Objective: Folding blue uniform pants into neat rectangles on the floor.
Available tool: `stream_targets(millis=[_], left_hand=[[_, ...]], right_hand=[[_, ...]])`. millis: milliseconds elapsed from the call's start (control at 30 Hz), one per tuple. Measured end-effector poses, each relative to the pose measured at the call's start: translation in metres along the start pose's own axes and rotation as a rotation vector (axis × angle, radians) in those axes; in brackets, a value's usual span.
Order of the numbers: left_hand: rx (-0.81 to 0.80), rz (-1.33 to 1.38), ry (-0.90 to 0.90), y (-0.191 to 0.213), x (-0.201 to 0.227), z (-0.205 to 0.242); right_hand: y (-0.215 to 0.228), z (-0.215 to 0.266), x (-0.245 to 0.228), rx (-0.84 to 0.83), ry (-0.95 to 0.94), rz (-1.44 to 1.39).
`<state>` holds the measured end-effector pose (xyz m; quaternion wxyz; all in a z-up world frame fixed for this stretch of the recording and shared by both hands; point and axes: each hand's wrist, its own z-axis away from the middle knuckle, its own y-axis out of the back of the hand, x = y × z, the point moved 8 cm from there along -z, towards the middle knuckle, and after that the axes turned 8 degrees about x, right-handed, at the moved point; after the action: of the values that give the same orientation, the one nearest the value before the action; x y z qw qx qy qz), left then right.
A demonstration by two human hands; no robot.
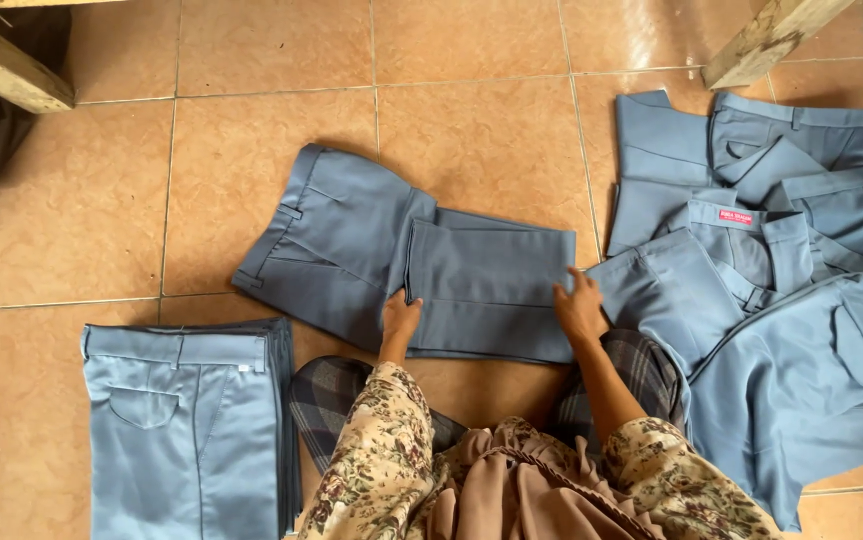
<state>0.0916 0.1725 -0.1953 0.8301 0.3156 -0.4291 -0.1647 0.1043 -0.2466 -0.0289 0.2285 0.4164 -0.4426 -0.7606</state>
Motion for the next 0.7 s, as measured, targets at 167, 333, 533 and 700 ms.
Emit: stream_targets(millis=[167,333,533,700], left_hand=[[0.135,-0.113,-0.093,0.08,0.1,0.088],[0.275,-0.322,-0.291,0.087,0.123,0.109],[0.13,-0.486,-0.403,0.02,0.13,0.14],[-0.166,-0.185,-0.652,-0.054,0.141,0.199]], right_hand=[[-0.045,-0.012,0.075,-0.081,-0.127,-0.079],[-0.035,0.022,0.062,-0.281,-0.479,-0.871],[0.071,0.058,0.044,-0.407,-0.549,-1.203],[0.152,0.083,-0.01,-0.291,-0.232,-1.258]])
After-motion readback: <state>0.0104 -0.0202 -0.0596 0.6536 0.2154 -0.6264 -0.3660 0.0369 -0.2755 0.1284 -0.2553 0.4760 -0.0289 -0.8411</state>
